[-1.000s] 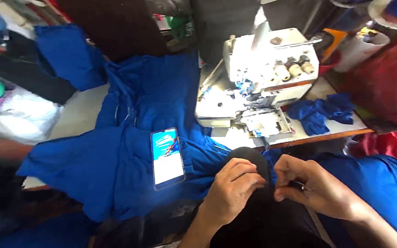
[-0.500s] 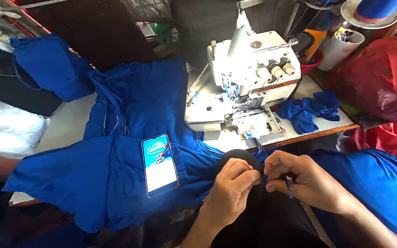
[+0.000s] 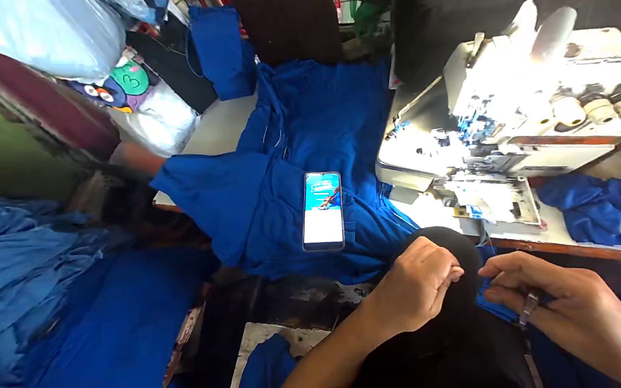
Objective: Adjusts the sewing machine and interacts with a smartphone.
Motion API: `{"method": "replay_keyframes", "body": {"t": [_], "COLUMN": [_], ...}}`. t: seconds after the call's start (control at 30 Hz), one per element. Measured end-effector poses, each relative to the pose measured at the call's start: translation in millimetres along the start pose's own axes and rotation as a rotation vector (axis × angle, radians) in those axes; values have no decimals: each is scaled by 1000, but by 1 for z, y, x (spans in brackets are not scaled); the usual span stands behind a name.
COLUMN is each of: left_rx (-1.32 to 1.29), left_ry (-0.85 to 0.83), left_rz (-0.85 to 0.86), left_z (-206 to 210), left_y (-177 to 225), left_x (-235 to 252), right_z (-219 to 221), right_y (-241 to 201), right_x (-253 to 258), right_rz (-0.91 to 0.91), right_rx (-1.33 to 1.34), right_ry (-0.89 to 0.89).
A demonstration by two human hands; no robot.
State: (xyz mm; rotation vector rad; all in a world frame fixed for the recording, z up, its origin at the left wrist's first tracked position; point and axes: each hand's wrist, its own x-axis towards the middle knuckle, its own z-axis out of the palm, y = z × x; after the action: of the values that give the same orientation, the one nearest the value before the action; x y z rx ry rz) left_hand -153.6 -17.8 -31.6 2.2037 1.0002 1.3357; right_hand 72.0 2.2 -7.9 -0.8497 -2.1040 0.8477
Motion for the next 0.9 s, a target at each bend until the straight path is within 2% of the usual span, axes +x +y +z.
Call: {"method": "replay_keyframes", "body": {"t": [0.13, 0.47, 0.67, 0.9], "left_rx": [26, -140, -201, -133], "left_ry": [41, 199, 245, 247], "left_rz": [-64, -302, -305, -257], "left_z": [-6, -2, 2, 6], "left_y": [-1, -2, 0, -1], "left_x": [0, 0, 1, 0], "right_z": [-2, 9, 16, 17], "right_y": [2, -4, -3, 2], "right_x": [3, 3, 2, 1], "right_rz": [57, -45, -70, -38], "right_rx": [-97, -306, -289, -215], "right_ry": [42, 298, 359, 351]}}
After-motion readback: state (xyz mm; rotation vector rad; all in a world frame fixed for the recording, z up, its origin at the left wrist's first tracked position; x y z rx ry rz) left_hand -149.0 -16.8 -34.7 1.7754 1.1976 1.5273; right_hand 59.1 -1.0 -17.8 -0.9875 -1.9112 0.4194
